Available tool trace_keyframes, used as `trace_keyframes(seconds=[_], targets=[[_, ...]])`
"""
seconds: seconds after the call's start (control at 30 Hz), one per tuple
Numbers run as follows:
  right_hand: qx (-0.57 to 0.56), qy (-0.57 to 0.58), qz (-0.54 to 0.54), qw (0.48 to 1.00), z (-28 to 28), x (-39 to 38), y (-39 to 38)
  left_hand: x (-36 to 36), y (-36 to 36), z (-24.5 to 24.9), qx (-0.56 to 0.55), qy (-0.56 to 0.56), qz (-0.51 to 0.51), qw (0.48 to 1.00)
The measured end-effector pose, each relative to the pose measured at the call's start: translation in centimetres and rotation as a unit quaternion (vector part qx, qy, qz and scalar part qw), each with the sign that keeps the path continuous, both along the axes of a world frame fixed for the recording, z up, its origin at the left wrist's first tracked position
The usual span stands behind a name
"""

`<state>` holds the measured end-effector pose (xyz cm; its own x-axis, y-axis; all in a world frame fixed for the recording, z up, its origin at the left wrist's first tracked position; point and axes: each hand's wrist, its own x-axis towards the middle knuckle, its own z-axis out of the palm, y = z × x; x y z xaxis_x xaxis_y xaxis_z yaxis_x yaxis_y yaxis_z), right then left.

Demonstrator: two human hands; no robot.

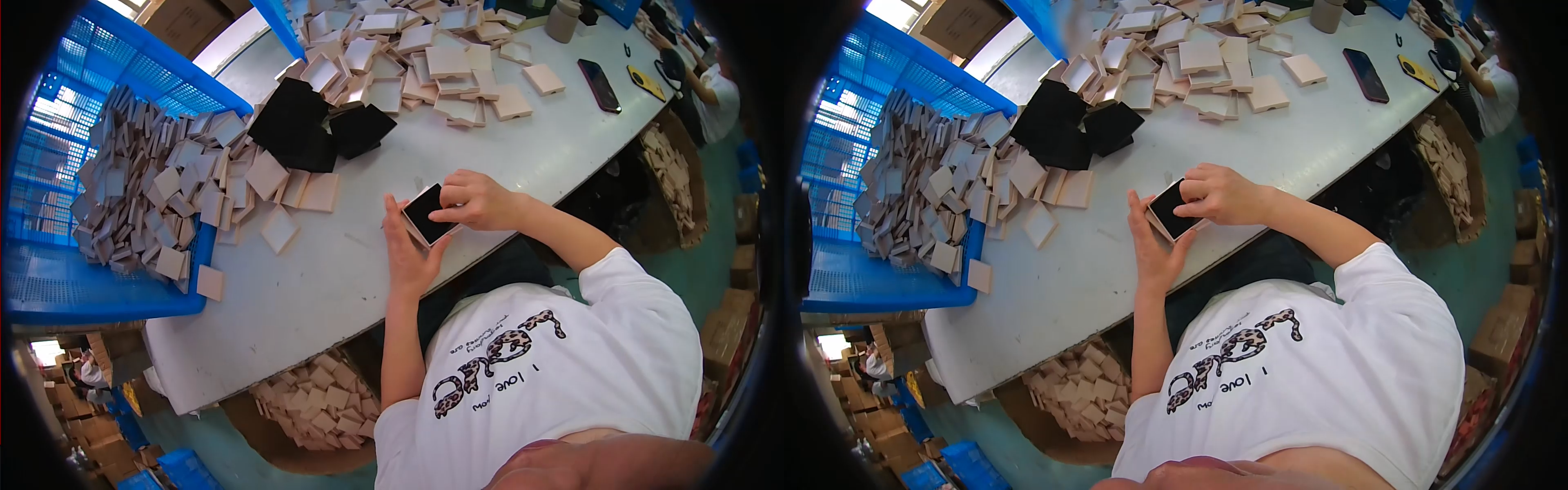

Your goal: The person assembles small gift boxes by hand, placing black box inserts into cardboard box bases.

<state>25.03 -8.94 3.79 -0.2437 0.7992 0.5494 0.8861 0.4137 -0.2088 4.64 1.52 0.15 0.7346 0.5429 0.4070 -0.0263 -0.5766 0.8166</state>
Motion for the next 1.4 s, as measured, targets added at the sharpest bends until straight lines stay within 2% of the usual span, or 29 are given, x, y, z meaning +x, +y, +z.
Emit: trace_keyframes(seconds=[0.03,0.13,0.17,0.27,0.3,0.37,0.47,0.57,0.6,0.67,0.77,0.87,0.97,1.1,1.2,1.27,1.4], targets=[[-0.010,-0.003,0.000,1.000,0.0,0.0,0.1,-0.1,0.0,0.1,0.007,0.007,-0.002,1.000],[-0.142,0.164,0.035,0.976,1.9,0.8,-0.5,-0.1,0.3,0.1,0.044,0.026,-0.015,0.999],[-0.157,0.208,0.050,0.964,0.4,2.0,-0.4,0.0,0.5,0.1,0.061,0.031,-0.023,0.997],[-0.042,0.282,-0.155,0.946,0.0,5.0,0.7,0.0,0.2,0.3,0.070,0.039,-0.011,0.997],[-0.013,0.190,-0.242,0.951,-0.6,6.1,1.3,0.0,0.1,0.2,0.056,0.039,-0.013,0.998],[0.048,-0.005,-0.403,0.914,-2.6,8.4,2.7,0.1,0.1,-0.1,0.031,0.038,-0.016,0.999],[-0.022,0.020,-0.381,0.924,-5.0,10.8,2.9,0.0,0.1,0.5,0.064,0.045,-0.005,0.997],[0.049,0.136,-0.323,0.935,-3.8,10.3,1.9,0.0,0.1,0.3,0.051,0.045,0.001,0.998],[0.015,0.235,-0.329,0.915,-2.3,9.3,1.4,0.0,0.1,0.2,0.054,0.043,0.001,0.998],[-0.052,0.425,-0.333,0.840,0.8,6.5,0.5,0.0,0.1,-0.1,0.061,0.040,-0.006,0.997],[-0.104,0.620,-0.143,0.764,0.6,4.6,0.1,0.1,0.2,-0.5,0.012,0.027,-0.011,0.999],[-0.212,0.493,-0.104,0.838,-2.1,2.1,1.9,0.2,0.0,-0.1,-0.035,0.012,-0.002,0.999],[-0.164,0.390,-0.100,0.900,-3.2,-0.3,3.0,0.0,0.0,-0.3,-0.037,0.024,0.015,0.999],[-0.134,0.175,-0.113,0.969,-1.5,-2.0,1.8,0.1,-0.2,-0.6,-0.032,0.015,0.030,0.999],[-0.033,0.035,-0.175,0.983,-2.1,-3.2,1.0,0.1,-0.1,-0.6,0.012,0.026,0.012,1.000],[-0.034,0.017,-0.178,0.983,-2.4,-3.6,0.8,-0.1,0.2,-0.9,0.070,0.078,-0.002,0.994],[-0.050,-0.001,-0.189,0.981,-2.5,-3.9,0.7,-0.3,-0.3,1.3,0.067,0.047,0.007,0.997]])
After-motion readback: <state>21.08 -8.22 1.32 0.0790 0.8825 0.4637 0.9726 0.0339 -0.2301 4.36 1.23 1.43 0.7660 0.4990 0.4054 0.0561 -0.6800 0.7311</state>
